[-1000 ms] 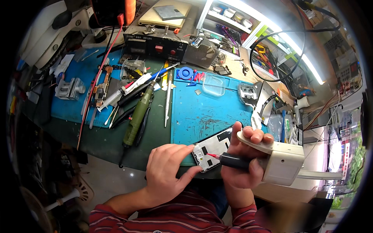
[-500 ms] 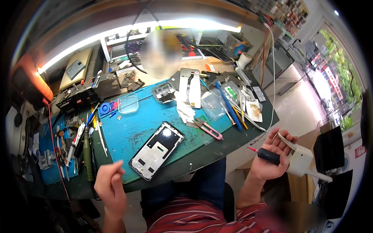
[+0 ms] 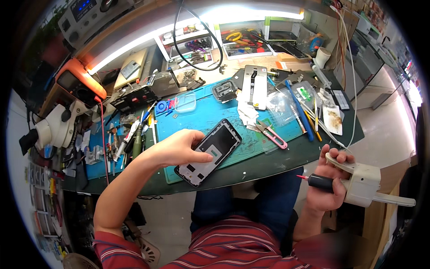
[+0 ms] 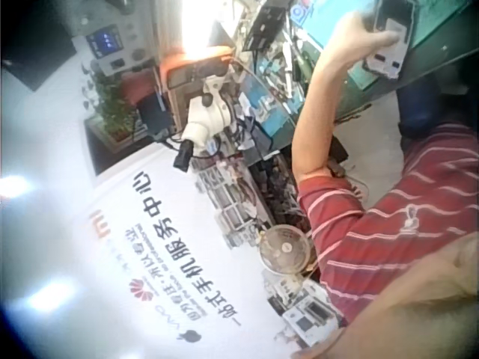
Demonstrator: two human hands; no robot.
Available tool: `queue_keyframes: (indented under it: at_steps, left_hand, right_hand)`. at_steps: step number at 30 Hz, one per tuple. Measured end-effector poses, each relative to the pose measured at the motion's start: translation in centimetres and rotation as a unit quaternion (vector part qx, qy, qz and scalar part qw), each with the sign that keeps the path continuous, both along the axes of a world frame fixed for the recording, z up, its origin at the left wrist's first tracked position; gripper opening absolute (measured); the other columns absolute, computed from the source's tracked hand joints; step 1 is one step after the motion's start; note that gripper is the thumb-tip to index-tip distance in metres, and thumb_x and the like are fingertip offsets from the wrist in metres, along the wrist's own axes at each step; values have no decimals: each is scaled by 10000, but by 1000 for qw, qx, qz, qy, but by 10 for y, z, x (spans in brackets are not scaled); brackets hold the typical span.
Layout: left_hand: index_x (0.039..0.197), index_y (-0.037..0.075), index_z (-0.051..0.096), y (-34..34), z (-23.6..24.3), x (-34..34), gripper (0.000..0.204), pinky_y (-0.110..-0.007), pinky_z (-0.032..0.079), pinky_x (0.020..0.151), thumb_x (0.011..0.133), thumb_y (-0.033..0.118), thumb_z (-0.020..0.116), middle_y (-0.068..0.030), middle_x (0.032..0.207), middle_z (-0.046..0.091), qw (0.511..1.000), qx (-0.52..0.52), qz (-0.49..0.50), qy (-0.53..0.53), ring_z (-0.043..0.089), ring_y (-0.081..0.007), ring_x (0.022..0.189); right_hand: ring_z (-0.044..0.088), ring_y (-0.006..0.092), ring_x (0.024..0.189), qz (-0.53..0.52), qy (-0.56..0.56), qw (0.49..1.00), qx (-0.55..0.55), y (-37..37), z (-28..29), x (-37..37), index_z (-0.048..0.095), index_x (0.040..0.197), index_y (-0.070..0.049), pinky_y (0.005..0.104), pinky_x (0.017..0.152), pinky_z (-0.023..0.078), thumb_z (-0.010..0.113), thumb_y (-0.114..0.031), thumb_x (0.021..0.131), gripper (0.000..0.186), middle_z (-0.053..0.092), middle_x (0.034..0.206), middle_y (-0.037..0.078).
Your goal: The person applies adhesive tape to the back of a smartphone frame, uses a heat gun to warm the edges, and then attaches the back cover. They wipe the cover with a cloth and reattach internal components including the battery and ribbon cables.
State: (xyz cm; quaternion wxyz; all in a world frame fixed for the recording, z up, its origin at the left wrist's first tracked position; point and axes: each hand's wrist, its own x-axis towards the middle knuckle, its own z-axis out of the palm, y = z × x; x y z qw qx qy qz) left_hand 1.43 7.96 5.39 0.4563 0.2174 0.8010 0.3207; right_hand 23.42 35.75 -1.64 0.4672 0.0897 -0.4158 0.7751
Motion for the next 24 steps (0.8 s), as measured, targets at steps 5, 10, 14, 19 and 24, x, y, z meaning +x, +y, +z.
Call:
queue_keyframes:
  at_steps: [5, 10, 14, 19, 24]
  left_hand:
    - [1272, -6, 605, -22, -10, 15, 456, -322, 538, 902, 858, 82, 775, -78, 1129, 702, 982, 117, 109, -99, 654, -142, 1031]
    - [1418, -31, 470, -44, 2, 43, 612, -477, 546, 1004, 893, 175, 710, -241, 1359, 611, 904, 261, 284, -184, 620, -345, 1247]
    - [1367, -68, 507, -51, -23, 57, 595, -495, 563, 971, 976, 358, 648, -225, 1305, 637, 859, 381, 326, -100, 626, -351, 1225]
    - [1509, 37, 341, -41, -62, 67, 1029, -477, 479, 1057, 876, 847, 293, -150, 1273, 589, 716, 578, 390, -37, 600, -292, 1180]
    - [1592, 75, 216, -52, -80, 81, 1116, -523, 412, 1134, 814, 763, 624, -129, 1369, 489, 754, 542, 360, 86, 511, -298, 1294]
  right_hand:
    - [536, 244, 1265, 18, 8, 1000, 20, 3, 3, 1, 459, 1353, -67, 503, 1204, 284, 606, -189, 787, 597, 533, 1216, 72]
    - [520, 272, 1255, 15, 24, 1000, -1, -1, 6, -5, 463, 1350, -65, 507, 1204, 275, 627, -167, 785, 598, 531, 1193, 86]
    - [518, 291, 1235, 41, 8, 999, 9, -23, 9, -25, 469, 1365, -98, 524, 1184, 285, 670, -167, 793, 609, 547, 1174, 88]
    - [531, 267, 1233, 112, -9, 990, 84, -69, 13, -58, 481, 1359, -154, 528, 1157, 305, 704, -142, 874, 533, 571, 1190, 64]
    - [563, 329, 1205, 147, 18, 973, 176, -100, 6, -84, 456, 1400, -109, 516, 1097, 409, 618, 10, 900, 539, 577, 1216, 130]
